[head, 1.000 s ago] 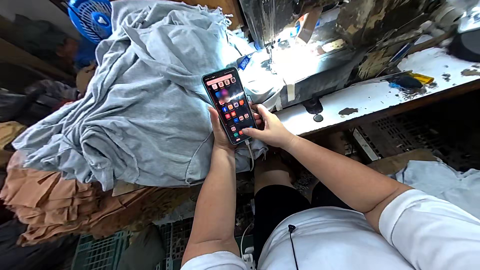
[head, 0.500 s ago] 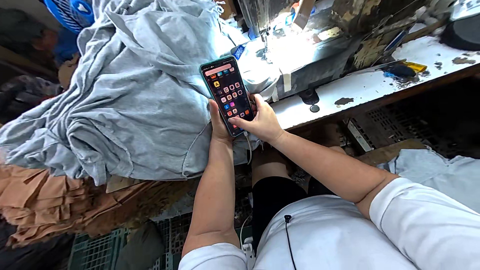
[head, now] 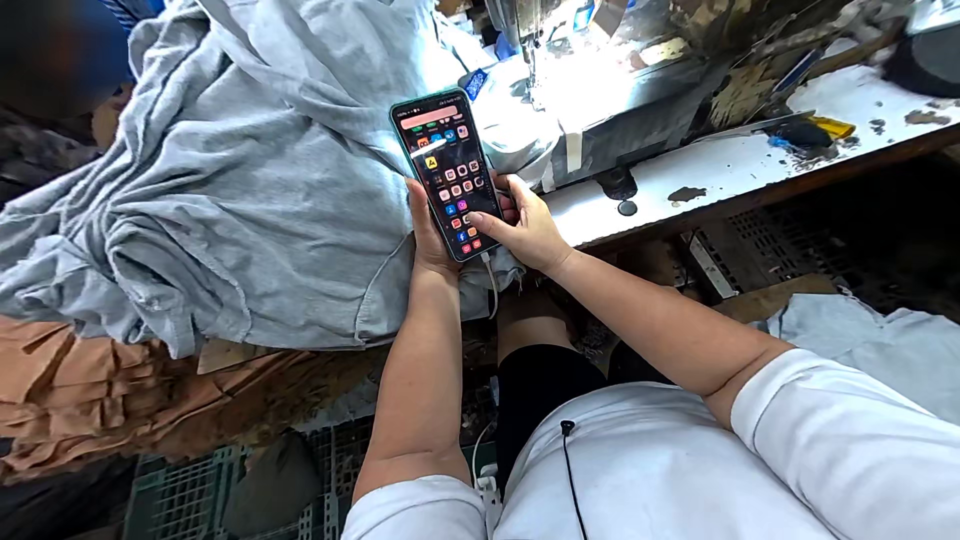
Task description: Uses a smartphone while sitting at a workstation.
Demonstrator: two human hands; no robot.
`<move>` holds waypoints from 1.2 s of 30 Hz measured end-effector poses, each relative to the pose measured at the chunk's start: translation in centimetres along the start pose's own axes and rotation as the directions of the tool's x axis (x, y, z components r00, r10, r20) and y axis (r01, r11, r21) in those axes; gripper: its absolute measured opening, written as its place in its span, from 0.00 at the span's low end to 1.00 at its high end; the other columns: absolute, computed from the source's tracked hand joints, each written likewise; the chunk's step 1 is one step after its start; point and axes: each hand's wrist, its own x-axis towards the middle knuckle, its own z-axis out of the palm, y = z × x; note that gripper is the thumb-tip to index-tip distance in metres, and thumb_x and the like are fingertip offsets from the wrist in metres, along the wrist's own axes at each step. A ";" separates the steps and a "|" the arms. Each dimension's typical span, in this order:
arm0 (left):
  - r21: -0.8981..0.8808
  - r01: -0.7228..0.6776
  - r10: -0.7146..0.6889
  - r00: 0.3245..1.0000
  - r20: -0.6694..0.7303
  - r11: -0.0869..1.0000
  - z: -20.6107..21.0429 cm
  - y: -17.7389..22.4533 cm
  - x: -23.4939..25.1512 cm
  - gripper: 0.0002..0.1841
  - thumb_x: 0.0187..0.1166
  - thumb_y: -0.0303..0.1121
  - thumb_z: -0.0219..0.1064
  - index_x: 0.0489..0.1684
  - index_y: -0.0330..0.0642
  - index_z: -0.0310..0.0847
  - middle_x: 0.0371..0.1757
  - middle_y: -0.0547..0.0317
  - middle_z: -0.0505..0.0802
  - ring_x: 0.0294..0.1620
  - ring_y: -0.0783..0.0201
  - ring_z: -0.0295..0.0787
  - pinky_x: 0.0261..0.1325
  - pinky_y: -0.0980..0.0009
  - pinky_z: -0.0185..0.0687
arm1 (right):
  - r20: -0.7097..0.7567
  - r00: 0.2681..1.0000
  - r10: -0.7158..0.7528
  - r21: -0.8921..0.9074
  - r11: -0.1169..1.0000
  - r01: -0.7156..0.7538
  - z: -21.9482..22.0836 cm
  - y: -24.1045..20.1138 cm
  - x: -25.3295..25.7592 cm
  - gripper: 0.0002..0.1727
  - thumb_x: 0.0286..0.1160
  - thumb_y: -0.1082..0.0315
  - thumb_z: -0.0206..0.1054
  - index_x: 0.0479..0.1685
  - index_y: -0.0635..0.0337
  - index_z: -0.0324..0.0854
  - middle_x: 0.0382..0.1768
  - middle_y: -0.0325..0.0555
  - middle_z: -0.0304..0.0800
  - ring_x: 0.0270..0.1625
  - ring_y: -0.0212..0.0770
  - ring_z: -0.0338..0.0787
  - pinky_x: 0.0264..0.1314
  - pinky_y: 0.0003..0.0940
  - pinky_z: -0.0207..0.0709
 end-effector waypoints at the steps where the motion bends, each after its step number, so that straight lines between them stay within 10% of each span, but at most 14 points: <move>1: -0.008 0.001 -0.001 1.000 0.001 1.000 0.0 0.0 0.1 0.37 0.62 0.73 0.70 0.65 0.57 0.82 0.55 0.66 0.96 0.57 0.70 0.93 0.63 0.67 0.90 | 0.003 1.000 -0.007 0.011 1.000 0.007 0.0 0.1 0.0 0.40 0.69 0.41 0.73 0.72 0.64 0.75 0.50 0.49 0.93 0.50 0.39 0.92 0.55 0.42 0.85; 11: -0.025 0.015 -0.014 0.999 0.044 1.000 0.2 0.1 0.2 0.36 0.64 0.70 0.71 0.65 0.57 0.83 0.57 0.64 0.96 0.59 0.68 0.93 0.64 0.66 0.89 | -0.041 0.999 0.007 -0.144 0.990 -0.013 0.7 -0.1 -0.2 0.51 0.49 0.41 0.85 0.74 0.63 0.74 0.50 0.52 0.91 0.50 0.46 0.92 0.52 0.51 0.86; 36: 0.068 0.064 -0.054 0.989 -0.140 0.996 0.4 0.5 -0.8 0.36 0.61 0.74 0.70 0.64 0.61 0.84 0.55 0.66 0.96 0.57 0.68 0.93 0.60 0.64 0.91 | 0.041 0.999 -0.005 0.077 0.997 0.002 -0.5 -0.2 -0.3 0.32 0.72 0.54 0.71 0.72 0.66 0.76 0.49 0.52 0.89 0.44 0.39 0.87 0.48 0.39 0.82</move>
